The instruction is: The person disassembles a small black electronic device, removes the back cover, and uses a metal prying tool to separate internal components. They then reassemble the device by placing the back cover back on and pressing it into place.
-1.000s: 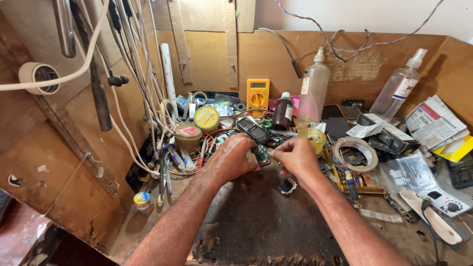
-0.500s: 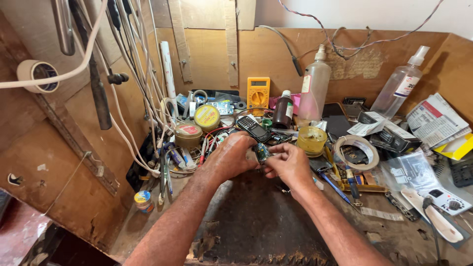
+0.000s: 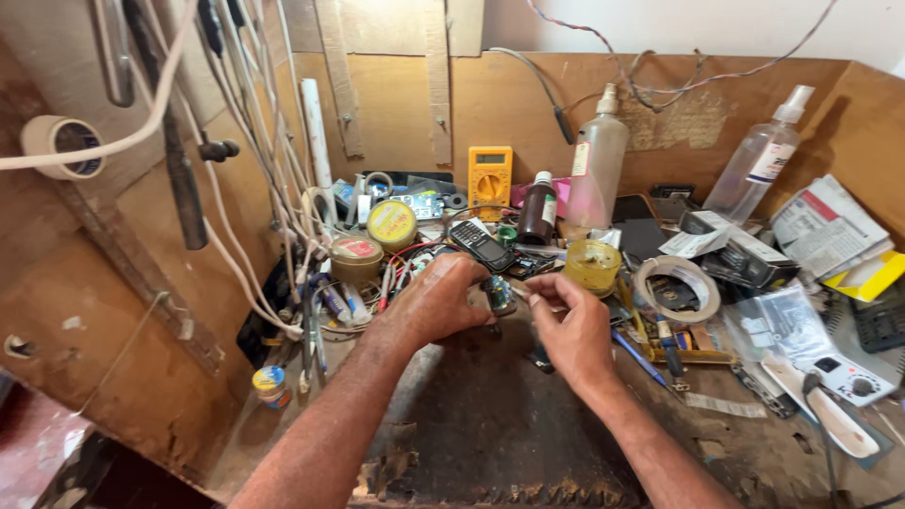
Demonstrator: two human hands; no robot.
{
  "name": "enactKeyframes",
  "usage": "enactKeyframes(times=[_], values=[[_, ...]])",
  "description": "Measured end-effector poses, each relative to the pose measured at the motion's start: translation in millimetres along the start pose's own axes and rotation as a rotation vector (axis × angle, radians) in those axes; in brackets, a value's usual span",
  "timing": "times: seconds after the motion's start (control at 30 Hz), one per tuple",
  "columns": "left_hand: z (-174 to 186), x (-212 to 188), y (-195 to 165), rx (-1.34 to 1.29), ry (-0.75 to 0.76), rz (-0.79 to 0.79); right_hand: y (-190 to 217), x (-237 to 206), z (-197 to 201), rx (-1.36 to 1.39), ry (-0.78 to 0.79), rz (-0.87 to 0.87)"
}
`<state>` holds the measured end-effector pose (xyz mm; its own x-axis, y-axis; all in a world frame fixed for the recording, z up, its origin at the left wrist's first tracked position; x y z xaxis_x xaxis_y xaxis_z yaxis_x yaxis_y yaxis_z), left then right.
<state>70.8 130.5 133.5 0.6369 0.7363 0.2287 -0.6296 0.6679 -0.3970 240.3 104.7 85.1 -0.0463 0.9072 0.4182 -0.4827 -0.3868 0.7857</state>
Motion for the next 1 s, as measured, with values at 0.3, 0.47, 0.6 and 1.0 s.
enactKeyframes(times=[0.3,0.47,0.6,1.0], values=[[-1.9,0.3,0.8,-0.002,0.040,0.030,79.5,-25.7,4.6,-0.387,0.125,0.472],[-2.1,0.7,-2.5,-0.002,0.024,-0.010,70.0,-23.7,10.4,-0.396,0.054,0.489],[-3.7,0.9,1.8,-0.006,0.024,0.005,-24.6,2.6,-6.4,0.067,0.141,-0.251],[-11.1,-8.4,17.7,0.011,-0.038,0.044,-42.9,8.6,-49.9,0.586,0.296,-0.246]])
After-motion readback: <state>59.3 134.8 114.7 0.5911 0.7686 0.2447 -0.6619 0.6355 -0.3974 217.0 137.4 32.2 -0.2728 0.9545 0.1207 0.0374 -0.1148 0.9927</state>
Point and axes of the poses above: each hand's wrist, its own x-axis towards the middle knuckle, its own z-axis out of the back of the hand, y = z × x, the point moved 9 cm from there along x, towards the middle knuckle, and after that the axes turned 12 degrees about y, right-handed, at the moved point
